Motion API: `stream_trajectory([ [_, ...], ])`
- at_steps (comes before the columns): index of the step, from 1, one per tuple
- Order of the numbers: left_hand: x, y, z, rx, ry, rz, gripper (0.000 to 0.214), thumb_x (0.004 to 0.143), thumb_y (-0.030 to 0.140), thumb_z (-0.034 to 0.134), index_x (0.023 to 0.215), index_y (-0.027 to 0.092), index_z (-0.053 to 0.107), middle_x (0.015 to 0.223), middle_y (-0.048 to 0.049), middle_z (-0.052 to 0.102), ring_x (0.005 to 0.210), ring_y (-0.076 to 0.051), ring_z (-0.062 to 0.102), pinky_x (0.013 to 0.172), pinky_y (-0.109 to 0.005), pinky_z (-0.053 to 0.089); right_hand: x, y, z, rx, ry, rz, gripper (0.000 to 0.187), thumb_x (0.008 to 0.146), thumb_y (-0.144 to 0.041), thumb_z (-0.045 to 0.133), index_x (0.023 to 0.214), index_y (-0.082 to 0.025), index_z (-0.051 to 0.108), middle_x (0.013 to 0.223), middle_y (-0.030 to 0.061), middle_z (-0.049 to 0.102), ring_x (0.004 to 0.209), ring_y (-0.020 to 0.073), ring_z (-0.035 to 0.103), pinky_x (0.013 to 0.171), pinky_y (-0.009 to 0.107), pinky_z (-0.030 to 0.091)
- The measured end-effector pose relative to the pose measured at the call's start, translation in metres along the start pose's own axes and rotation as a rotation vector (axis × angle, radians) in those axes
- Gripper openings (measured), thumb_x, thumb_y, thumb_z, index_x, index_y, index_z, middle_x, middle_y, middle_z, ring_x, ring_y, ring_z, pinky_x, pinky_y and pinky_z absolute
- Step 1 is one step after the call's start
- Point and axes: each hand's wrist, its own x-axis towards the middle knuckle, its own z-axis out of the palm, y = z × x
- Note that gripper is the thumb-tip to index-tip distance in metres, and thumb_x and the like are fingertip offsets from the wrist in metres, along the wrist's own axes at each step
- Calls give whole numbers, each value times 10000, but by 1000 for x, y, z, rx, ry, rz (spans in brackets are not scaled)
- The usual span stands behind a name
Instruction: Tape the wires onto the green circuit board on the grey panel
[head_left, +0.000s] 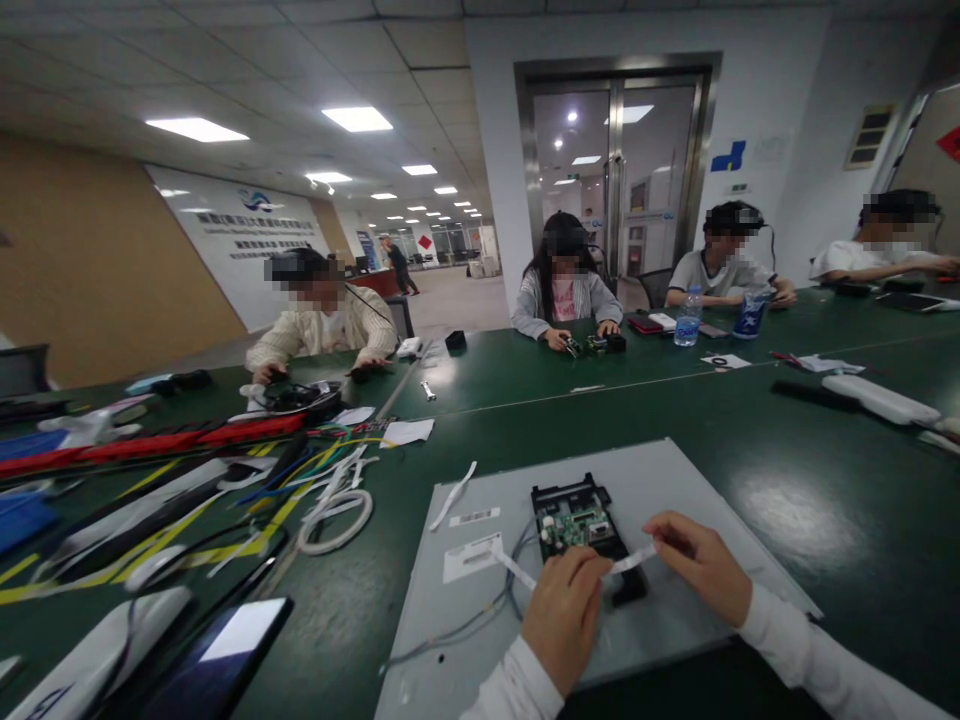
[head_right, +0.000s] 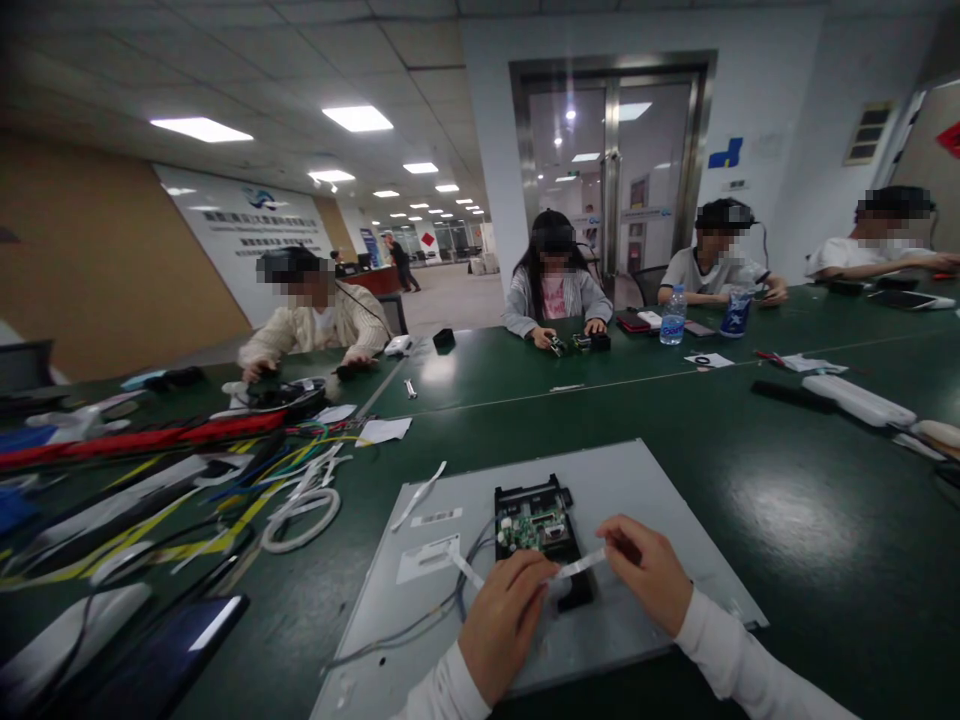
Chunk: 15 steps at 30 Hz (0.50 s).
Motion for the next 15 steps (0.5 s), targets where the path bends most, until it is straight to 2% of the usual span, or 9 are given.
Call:
stream_trajectory([
  [7, 2, -1, 3, 9, 20, 42, 248, 775, 81, 379, 932, 178, 544, 914, -66, 531, 820, -163, 502, 707, -312, 449, 3, 3, -1, -69, 4, 9, 155, 736, -231, 433, 835, -167, 535, 683, -8, 520, 633, 115, 496, 572, 223, 387],
  [15, 1, -2, 5, 33, -20, 9, 257, 758, 60, 377, 909, 168, 555, 921, -66, 530, 833, -177, 496, 726, -333, 445, 3, -1, -2, -135, 0, 2, 139, 737, -217, 423, 821, -169, 523, 679, -15, 504, 605, 102, 480, 555, 211, 371],
])
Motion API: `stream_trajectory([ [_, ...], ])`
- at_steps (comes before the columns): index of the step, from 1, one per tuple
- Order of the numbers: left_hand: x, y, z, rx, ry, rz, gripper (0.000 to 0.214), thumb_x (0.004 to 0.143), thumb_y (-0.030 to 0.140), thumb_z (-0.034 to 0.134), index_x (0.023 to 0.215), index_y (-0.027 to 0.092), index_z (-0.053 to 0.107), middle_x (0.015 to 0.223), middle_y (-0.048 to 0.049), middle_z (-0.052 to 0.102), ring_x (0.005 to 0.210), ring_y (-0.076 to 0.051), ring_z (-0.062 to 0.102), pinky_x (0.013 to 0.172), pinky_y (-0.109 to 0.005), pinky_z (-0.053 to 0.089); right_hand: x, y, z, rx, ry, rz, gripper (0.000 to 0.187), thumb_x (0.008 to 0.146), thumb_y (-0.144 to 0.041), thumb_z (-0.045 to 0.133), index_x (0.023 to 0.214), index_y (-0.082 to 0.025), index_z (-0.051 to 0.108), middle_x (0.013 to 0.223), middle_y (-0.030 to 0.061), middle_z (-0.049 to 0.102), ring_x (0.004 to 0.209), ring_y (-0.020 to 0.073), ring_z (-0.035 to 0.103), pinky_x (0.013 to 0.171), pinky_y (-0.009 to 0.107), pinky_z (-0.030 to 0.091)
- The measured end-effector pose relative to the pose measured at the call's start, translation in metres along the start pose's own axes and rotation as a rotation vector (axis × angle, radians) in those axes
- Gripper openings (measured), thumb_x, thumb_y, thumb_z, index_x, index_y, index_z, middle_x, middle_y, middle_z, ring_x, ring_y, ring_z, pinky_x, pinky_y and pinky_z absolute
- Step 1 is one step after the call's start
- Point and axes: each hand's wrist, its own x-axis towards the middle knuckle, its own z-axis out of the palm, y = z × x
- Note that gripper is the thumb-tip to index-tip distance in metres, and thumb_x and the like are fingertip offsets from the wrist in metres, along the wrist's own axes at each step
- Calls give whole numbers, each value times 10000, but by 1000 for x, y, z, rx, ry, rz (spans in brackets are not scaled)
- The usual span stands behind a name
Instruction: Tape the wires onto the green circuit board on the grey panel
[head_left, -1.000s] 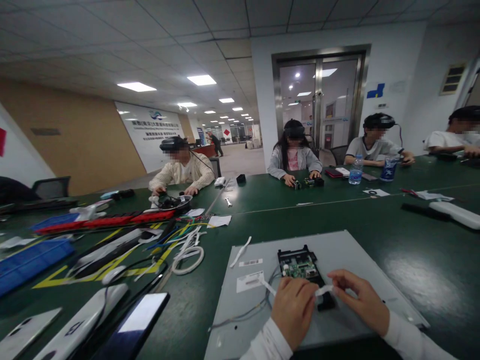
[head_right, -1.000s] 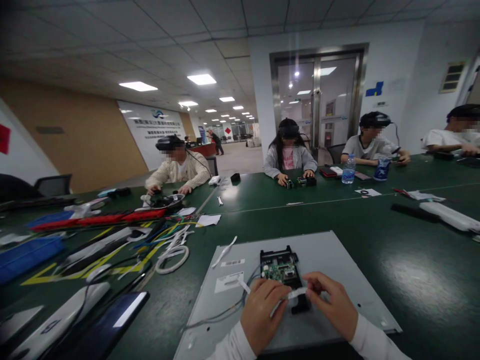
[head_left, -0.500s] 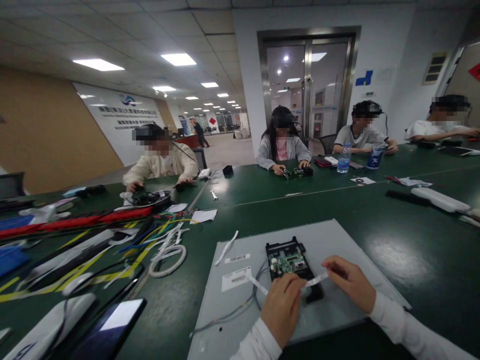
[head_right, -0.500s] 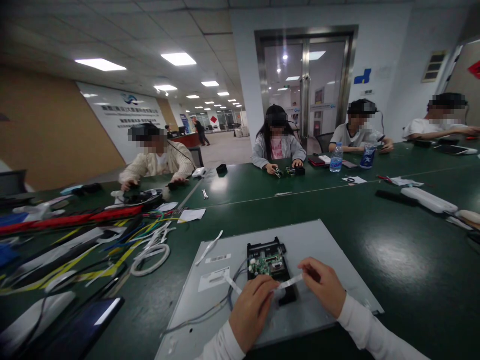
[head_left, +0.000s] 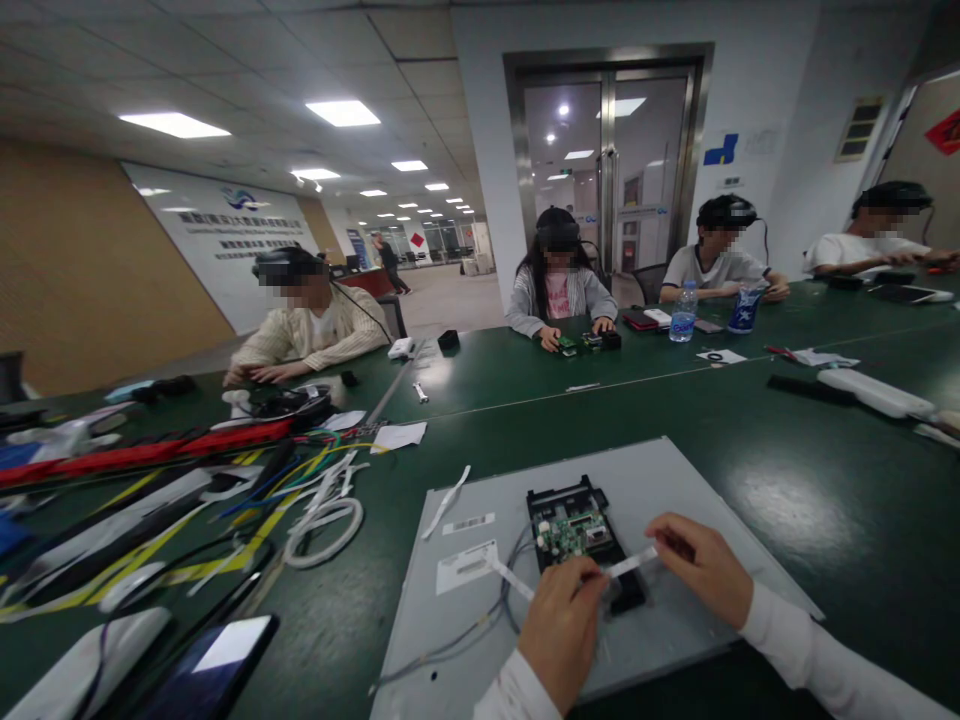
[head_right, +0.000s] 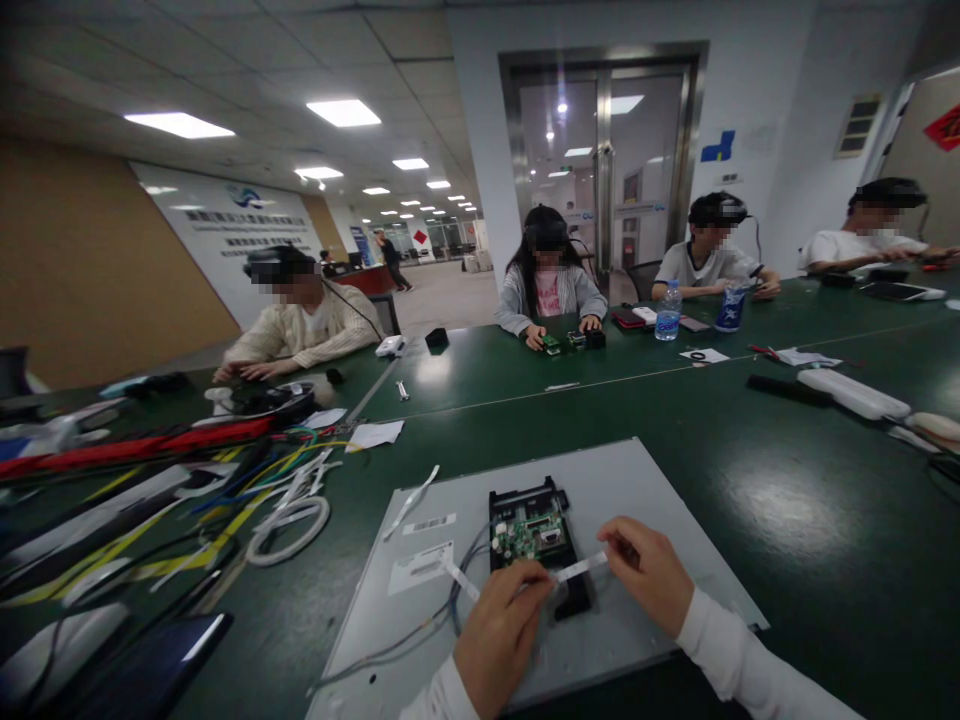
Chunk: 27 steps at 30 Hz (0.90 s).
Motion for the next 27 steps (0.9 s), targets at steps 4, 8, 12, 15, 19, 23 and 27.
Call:
stream_trajectory([
  [4, 0, 1, 0, 10, -36, -13, 274, 729, 33, 389, 906, 159, 555, 918, -63, 530, 841, -180, 491, 750, -336, 438, 1, 0, 1, -59, -6, -19, 137, 735, -208, 422, 817, -169, 525, 657, -21, 495, 574, 96, 463, 534, 208, 361],
  [8, -1, 0, 1, 25, -75, -4, 275, 720, 32, 396, 912, 156, 548, 942, -64, 526, 860, -185, 480, 768, -340, 428, 0, -1, 1, -115, -16, -45, 145, 739, -201, 420, 831, -166, 527, 685, -12, 506, 591, 97, 473, 546, 211, 366],
  [12, -1, 1, 1, 61, -116, -3, 266, 738, 51, 388, 926, 165, 539, 950, -55, 524, 865, -190, 469, 765, -354, 418, -2, -1, 3, -159, -30, -79, 145, 741, -193, 425, 838, -165, 529, 726, 2, 516, 645, 107, 489, 581, 219, 380],
  [15, -1, 2, -1, 79, -155, -11, 278, 733, 52, 395, 942, 177, 529, 959, -45, 519, 871, -192, 460, 766, -359, 409, -2, 0, 4, -194, -36, -103, 137, 742, -185, 428, 834, -168, 529, 735, 6, 513, 662, 112, 488, 602, 228, 384],
  [19, -1, 3, -2, 99, -191, -12, 277, 726, 63, 414, 949, 188, 519, 980, -33, 509, 887, -194, 445, 781, -363, 393, -1, 0, 5, -234, -60, -128, 135, 752, -180, 421, 835, -175, 527, 745, 11, 509, 678, 119, 484, 620, 239, 383],
  [23, 0, 3, -3, 119, -212, -17, 252, 740, 76, 403, 928, 189, 526, 962, -32, 511, 884, -193, 441, 781, -362, 387, -3, -1, 4, -261, -91, -151, 142, 763, -173, 410, 842, -182, 527, 759, 13, 509, 683, 120, 483, 629, 247, 382],
  [27, 0, 4, -5, 118, -226, -16, 249, 736, 85, 414, 933, 188, 525, 963, -32, 507, 891, -192, 433, 788, -357, 381, -4, -2, 4, -279, -114, -167, 163, 773, -156, 394, 842, -190, 537, 786, 15, 509, 721, 123, 484, 659, 255, 380],
])
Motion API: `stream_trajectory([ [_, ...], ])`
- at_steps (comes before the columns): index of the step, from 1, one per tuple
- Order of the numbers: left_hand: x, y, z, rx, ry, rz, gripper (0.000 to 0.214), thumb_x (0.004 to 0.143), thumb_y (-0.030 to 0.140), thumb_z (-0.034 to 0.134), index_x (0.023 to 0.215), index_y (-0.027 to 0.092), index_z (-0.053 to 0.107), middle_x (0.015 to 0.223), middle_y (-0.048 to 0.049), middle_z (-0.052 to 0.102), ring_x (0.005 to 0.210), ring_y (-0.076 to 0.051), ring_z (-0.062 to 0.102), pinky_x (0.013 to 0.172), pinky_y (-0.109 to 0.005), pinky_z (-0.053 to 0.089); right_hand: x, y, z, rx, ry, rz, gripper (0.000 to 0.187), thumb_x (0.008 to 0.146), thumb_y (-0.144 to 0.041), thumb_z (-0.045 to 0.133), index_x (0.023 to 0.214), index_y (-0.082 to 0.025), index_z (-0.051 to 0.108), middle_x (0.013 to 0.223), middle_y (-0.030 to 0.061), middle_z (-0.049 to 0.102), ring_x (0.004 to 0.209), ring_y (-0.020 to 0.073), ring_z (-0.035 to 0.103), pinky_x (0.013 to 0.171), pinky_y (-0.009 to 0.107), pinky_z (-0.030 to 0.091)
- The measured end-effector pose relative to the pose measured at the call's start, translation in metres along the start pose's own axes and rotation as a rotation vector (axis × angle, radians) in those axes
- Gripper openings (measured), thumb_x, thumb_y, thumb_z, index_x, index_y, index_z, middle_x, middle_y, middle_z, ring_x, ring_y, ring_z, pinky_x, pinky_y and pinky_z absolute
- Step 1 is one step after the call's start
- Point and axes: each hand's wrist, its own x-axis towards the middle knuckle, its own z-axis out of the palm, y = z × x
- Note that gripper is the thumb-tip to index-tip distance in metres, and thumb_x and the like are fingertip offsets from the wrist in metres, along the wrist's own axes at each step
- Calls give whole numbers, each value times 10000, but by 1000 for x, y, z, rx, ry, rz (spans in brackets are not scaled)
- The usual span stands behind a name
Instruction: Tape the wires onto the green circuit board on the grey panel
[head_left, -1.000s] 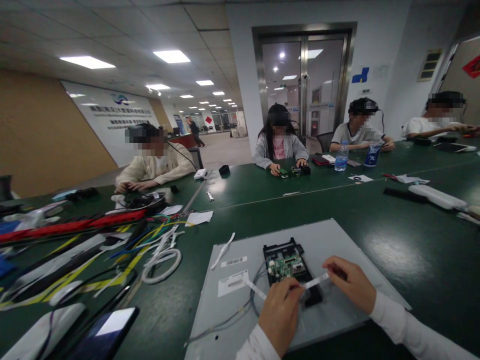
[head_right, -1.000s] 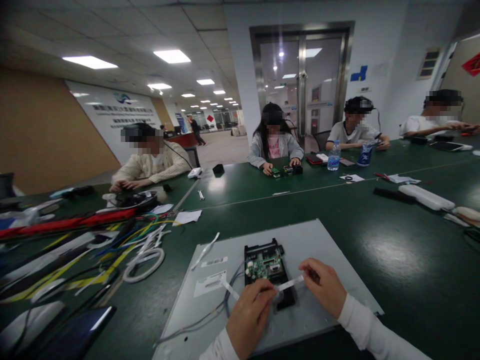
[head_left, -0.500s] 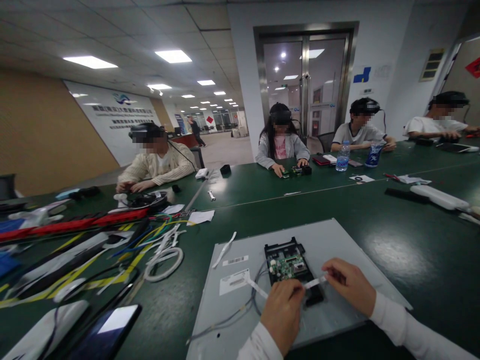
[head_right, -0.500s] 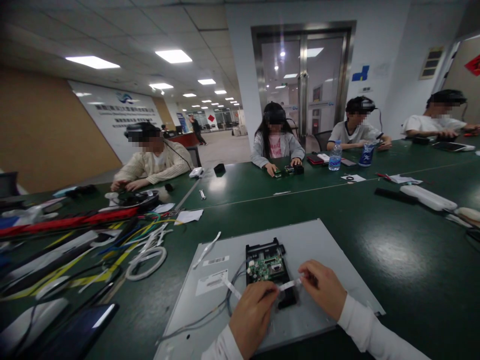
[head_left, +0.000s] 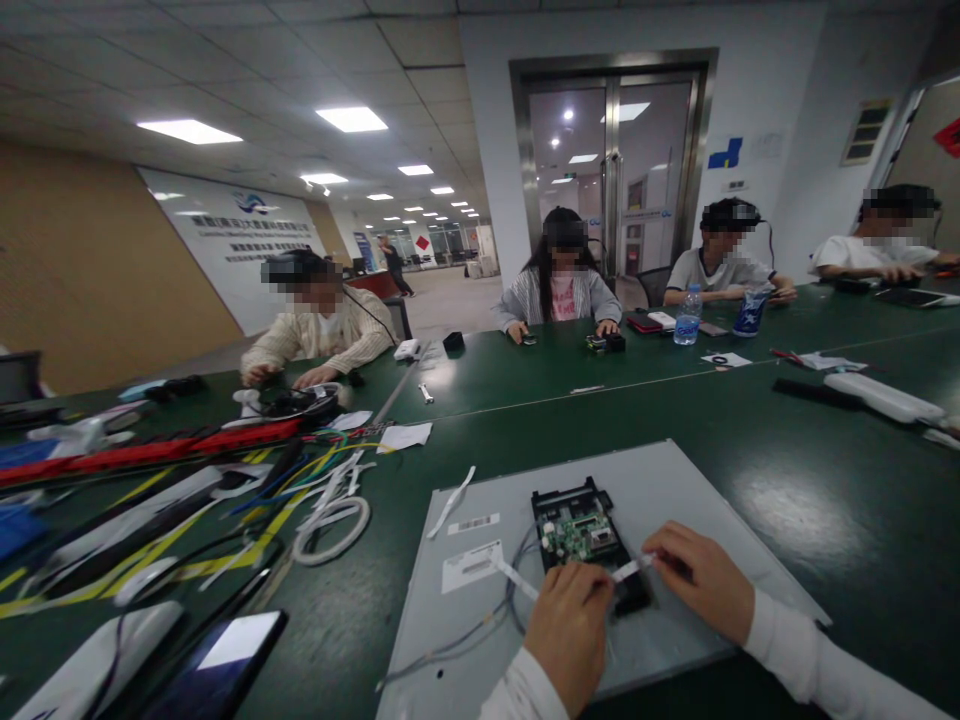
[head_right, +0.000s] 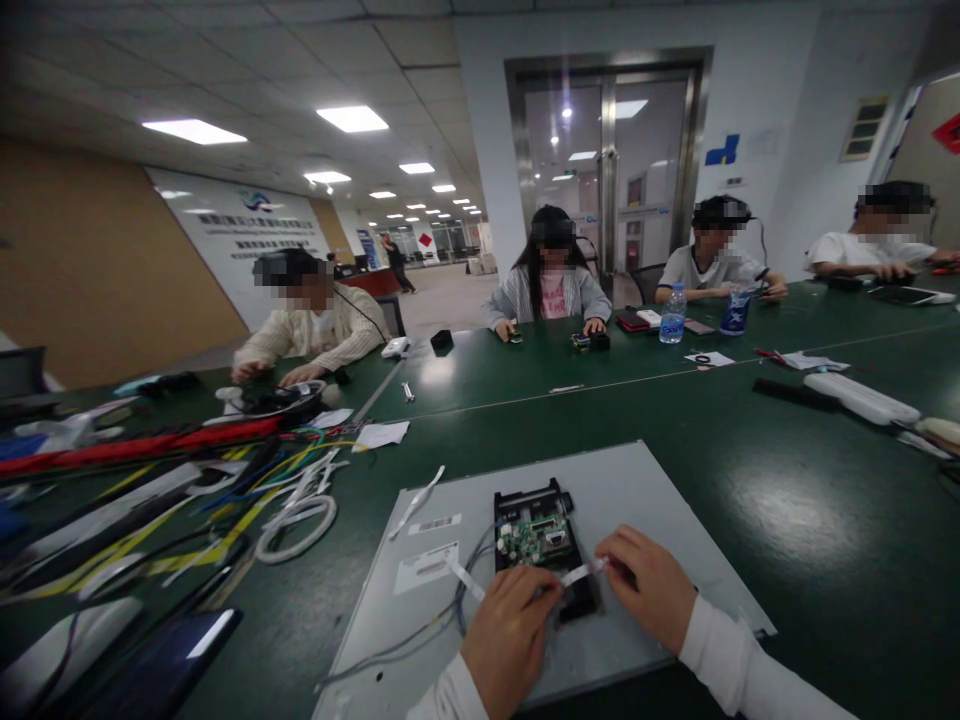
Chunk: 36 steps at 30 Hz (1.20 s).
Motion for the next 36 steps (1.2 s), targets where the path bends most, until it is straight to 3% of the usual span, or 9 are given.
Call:
stream_trajectory([
  [27, -1, 0, 0, 15, 24, 20, 261, 737, 92, 408, 947, 188, 528, 945, -35, 514, 884, -183, 435, 788, -345, 377, 0, -1, 1, -41, -42, -21, 217, 761, -136, 389, 824, -211, 583, 822, 25, 506, 794, 135, 483, 724, 268, 393],
  [36, -1, 1, -4, 44, 51, 36, 258, 710, 95, 436, 932, 184, 534, 929, -34, 513, 873, -173, 447, 779, -334, 391, -2, -3, 0, -58, 15, -33, 237, 744, -123, 398, 841, -211, 596, 937, 53, 480, 882, 154, 464, 786, 295, 392],
])
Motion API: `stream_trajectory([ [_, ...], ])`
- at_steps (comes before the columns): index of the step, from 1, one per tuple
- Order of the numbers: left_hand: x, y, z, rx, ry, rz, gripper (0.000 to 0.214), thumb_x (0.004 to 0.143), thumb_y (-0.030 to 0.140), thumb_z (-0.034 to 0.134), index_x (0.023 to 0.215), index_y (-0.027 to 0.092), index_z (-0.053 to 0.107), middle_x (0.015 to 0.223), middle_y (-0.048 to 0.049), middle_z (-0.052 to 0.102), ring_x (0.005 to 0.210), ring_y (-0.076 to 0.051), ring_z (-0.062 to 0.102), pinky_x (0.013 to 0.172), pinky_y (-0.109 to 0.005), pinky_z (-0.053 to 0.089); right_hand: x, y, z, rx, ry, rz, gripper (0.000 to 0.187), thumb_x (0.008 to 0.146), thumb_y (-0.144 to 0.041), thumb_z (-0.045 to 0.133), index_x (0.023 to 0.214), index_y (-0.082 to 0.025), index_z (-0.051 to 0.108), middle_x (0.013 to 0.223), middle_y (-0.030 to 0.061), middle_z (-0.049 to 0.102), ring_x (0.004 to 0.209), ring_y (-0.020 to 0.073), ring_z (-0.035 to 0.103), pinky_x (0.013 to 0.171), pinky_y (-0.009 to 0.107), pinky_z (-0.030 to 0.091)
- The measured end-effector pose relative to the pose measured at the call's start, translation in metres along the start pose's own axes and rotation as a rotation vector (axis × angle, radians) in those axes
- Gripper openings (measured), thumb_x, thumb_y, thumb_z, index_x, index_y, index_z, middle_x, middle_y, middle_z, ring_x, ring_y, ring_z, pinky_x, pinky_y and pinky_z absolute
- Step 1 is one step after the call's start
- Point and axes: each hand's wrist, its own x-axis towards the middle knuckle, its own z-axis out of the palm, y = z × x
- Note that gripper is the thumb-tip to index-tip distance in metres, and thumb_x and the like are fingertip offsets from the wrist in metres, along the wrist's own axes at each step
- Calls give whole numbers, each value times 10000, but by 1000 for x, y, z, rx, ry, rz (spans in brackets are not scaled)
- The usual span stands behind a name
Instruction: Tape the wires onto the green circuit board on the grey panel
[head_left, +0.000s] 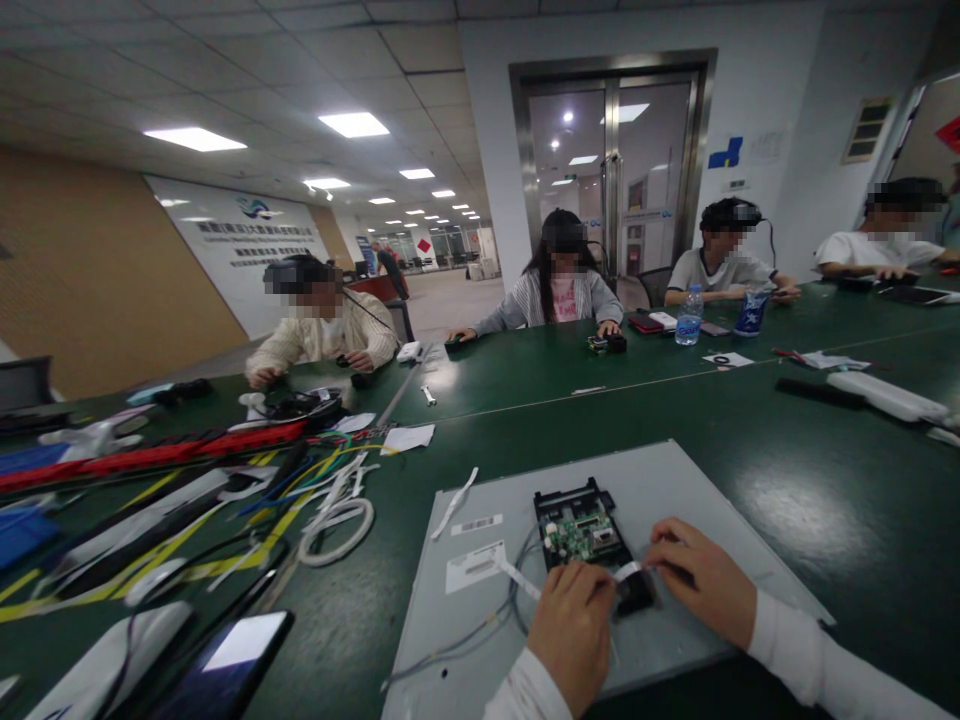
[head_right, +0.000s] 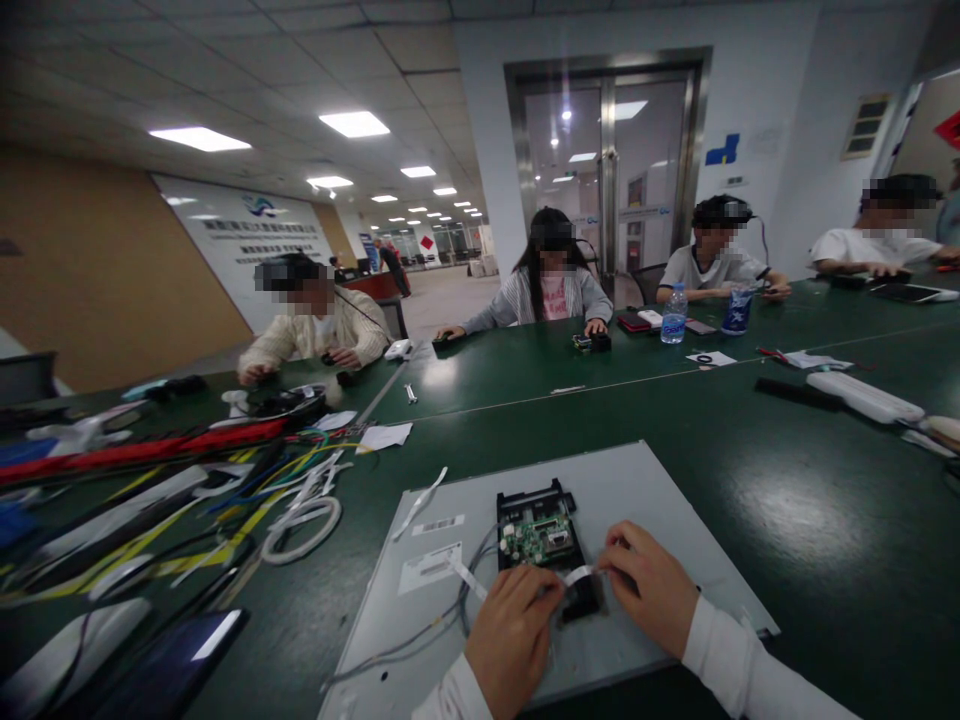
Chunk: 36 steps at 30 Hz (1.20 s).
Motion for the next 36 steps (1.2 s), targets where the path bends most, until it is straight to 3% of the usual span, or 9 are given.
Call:
stream_trajectory([
  [8, -1, -1, 5, 24, 77, 17, 244, 697, 80, 428, 888, 175, 545, 906, -41, 516, 845, -172, 460, 749, -330, 406, -2, -11, -11, -14, 58, -18, 283, 739, -96, 367, 853, -209, 600, 1008, 58, 472, 908, 155, 472, 803, 298, 402],
  [36, -2, -1, 6, 18, 72, -29, 224, 682, 68, 433, 837, 177, 552, 938, -33, 513, 880, -196, 439, 774, -375, 383, -2, -12, -14, -117, 59, -12, 258, 712, -67, 375, 750, -186, 600, 1018, 69, 477, 966, 179, 434, 838, 339, 372],
])
